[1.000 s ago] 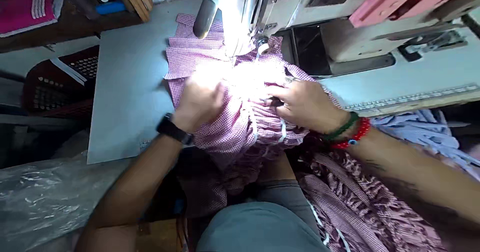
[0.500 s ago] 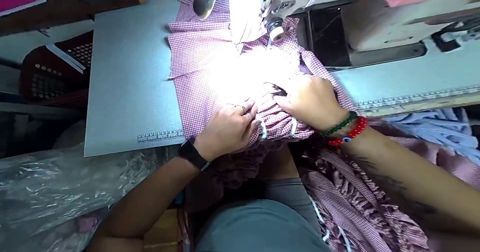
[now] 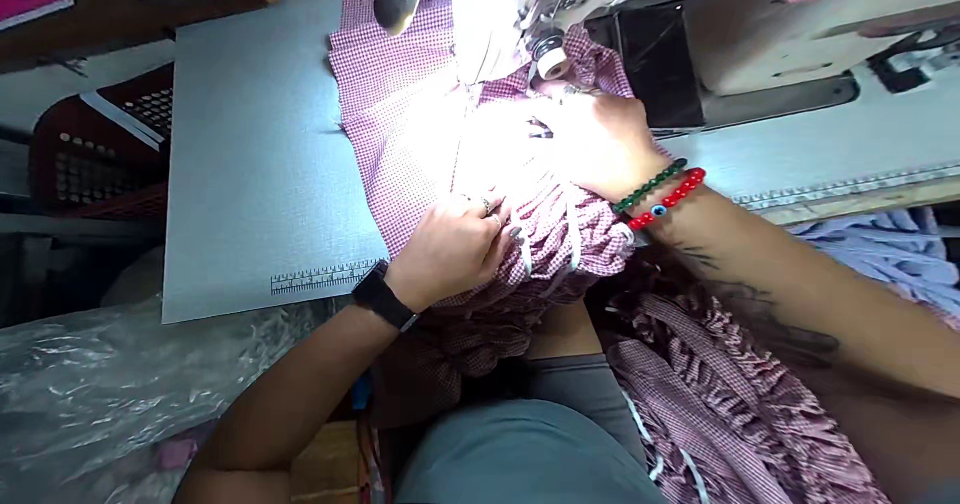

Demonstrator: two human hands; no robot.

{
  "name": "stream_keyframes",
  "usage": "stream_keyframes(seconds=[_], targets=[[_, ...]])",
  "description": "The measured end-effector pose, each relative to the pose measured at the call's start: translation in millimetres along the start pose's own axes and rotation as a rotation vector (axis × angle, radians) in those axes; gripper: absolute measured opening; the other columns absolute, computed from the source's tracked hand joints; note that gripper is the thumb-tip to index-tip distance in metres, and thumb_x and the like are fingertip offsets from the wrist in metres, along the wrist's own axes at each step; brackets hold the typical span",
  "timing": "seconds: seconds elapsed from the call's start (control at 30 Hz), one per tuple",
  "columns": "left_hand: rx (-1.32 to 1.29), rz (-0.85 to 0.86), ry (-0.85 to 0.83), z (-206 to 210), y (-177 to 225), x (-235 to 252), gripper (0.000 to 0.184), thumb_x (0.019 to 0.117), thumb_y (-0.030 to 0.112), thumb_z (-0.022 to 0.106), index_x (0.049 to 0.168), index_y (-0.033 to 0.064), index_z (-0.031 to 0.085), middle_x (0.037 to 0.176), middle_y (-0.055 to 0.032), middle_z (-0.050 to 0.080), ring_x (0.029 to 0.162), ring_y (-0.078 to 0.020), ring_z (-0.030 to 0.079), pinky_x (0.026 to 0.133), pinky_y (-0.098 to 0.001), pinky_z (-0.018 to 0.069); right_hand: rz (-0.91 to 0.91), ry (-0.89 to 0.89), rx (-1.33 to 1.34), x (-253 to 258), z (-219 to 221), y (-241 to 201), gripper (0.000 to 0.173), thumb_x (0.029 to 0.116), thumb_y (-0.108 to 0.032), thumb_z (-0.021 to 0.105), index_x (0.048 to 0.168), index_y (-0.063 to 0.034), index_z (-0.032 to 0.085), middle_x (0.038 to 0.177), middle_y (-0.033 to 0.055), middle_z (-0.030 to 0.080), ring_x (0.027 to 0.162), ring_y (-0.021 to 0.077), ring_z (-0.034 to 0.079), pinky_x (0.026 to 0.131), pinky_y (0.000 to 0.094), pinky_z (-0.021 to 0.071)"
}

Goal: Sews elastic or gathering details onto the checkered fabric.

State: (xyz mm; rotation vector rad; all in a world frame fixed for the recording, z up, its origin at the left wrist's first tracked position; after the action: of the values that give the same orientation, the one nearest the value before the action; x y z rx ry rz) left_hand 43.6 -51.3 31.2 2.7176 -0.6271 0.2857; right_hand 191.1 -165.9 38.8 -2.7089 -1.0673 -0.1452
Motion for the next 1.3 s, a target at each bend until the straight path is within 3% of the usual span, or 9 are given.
stream_keyframes(seconds=[0.03, 0.1, 0.13, 0.4, 0.6, 0.83, 1.1, 1.2, 1.3], targets=[[0.0, 0.011, 0.006, -1.4, 0.6, 0.1, 0.036, 0.1009, 0.026, 0.05, 0.115, 0.0064, 0.077, 0.13, -0.0104, 0.07, 0.121, -0.0245, 0.066, 0.098, -0.0417, 0.0536, -0.061, 0.036, -0.011, -8.3, -4.8, -7.8, 0.033, 0.0965, -0.019, 0.06, 0.128, -0.0153, 0.07, 0.13, 0.0189, 0.067, 0.116, 0.0448, 0.065, 0.078, 0.0647, 0.0543], [-0.008, 0.039, 0.026, -4.1, 1.2, -0.6, 0.036, 0.1004, 0.025, 0.05, 0.115, 0.0065, 0.077, 0.129, -0.0112, 0.071, 0.119, -0.0251, 0.068, 0.096, -0.0414, 0.0547, -0.285, 0.166, 0.008, -29.2, -11.5, -23.0, 0.03, 0.0866, -0.012, 0.059, 0.111, -0.0096, 0.076, 0.101, 0.0198, 0.072, 0.089, 0.0448, 0.069, 0.06, 0.059, 0.0522], [-0.011, 0.052, 0.035, -4.3, 2.1, -2.0, 0.036, 0.0994, 0.024, 0.05, 0.116, 0.0063, 0.077, 0.128, -0.0114, 0.071, 0.119, -0.0252, 0.068, 0.095, -0.0408, 0.0551, -0.335, 0.167, 0.02, -36.6, -11.0, -24.5, 0.031, 0.0852, -0.013, 0.061, 0.111, -0.0103, 0.077, 0.1, 0.0181, 0.073, 0.083, 0.0431, 0.069, 0.057, 0.0567, 0.0508], [0.005, 0.073, -0.005, -1.2, 4.4, -6.3, 0.035, 0.1014, 0.022, 0.049, 0.115, 0.0053, 0.077, 0.128, -0.0115, 0.071, 0.13, -0.025, 0.062, 0.108, -0.0398, 0.0493, -0.36, 0.081, 0.03, -56.8, -17.0, -12.4, 0.03, 0.0904, -0.025, 0.059, 0.108, -0.0097, 0.077, 0.103, 0.0165, 0.072, 0.102, 0.0458, 0.065, 0.066, 0.0591, 0.0499], [0.007, 0.09, 0.0, -2.3, 4.0, -4.7, 0.033, 0.1007, 0.022, 0.05, 0.107, 0.005, 0.078, 0.127, -0.0124, 0.071, 0.131, -0.0273, 0.06, 0.111, -0.0419, 0.0468, -0.367, 0.093, 0.051, -58.4, -16.1, -13.6, 0.029, 0.0925, -0.028, 0.058, 0.105, -0.0123, 0.079, 0.095, 0.0135, 0.073, 0.1, 0.043, 0.066, 0.067, 0.0571, 0.0503], [0.049, 0.088, -0.026, -2.3, 3.0, -4.7, 0.038, 0.1023, 0.021, 0.047, 0.123, 0.0032, 0.074, 0.135, -0.0148, 0.067, 0.135, -0.0278, 0.058, 0.116, -0.0418, 0.0426, -0.391, 0.127, 0.071, -57.0, -15.0, -15.8, 0.03, 0.0897, -0.028, 0.057, 0.102, -0.0136, 0.08, 0.083, 0.0116, 0.072, 0.082, 0.0396, 0.067, 0.056, 0.0531, 0.0478], [0.051, 0.092, -0.044, -0.1, 3.9, -5.9, 0.04, 0.1028, 0.021, 0.046, 0.13, 0.0024, 0.07, 0.14, -0.0155, 0.064, 0.137, -0.0271, 0.056, 0.121, -0.0435, 0.0361, -0.396, 0.118, 0.114, -53.0, -11.1, -11.4, 0.028, 0.0903, -0.028, 0.056, 0.096, -0.012, 0.078, 0.088, 0.0112, 0.073, 0.093, 0.0412, 0.067, 0.061, 0.0547, 0.049], [0.058, 0.079, -0.053, -0.8, 2.6, -3.9, 0.041, 0.103, 0.021, 0.046, 0.131, 0.0021, 0.069, 0.142, -0.0153, 0.063, 0.139, -0.0263, 0.055, 0.122, -0.0427, 0.0355, -0.456, 0.172, 0.113, -57.3, -12.8, -17.3, 0.029, 0.0901, -0.031, 0.055, 0.093, -0.0163, 0.08, 0.073, 0.0073, 0.068, 0.072, 0.0349, 0.066, 0.05, 0.049, 0.0443], [0.051, 0.077, -0.058, 0.2, 3.5, -5.1, 0.041, 0.1031, 0.022, 0.045, 0.131, 0.003, 0.069, 0.142, -0.0144, 0.063, 0.139, -0.0255, 0.055, 0.122, -0.0422, 0.0352, -0.434, 0.132, 0.126, -58.3, -13.0, -10.1, 0.03, 0.0911, -0.029, 0.055, 0.096, -0.0122, 0.079, 0.081, 0.011, 0.071, 0.085, 0.0399, 0.066, 0.058, 0.0538, 0.047]])
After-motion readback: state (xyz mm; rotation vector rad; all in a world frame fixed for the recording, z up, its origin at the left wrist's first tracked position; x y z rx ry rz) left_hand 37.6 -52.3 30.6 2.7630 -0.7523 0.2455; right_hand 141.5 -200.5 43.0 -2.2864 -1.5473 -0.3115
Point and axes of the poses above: each hand's wrist, its own x-axis towards the middle knuckle, its own z-axis out of the palm, y = z × x, the point moved 6 cm from there along x, towards the middle knuckle
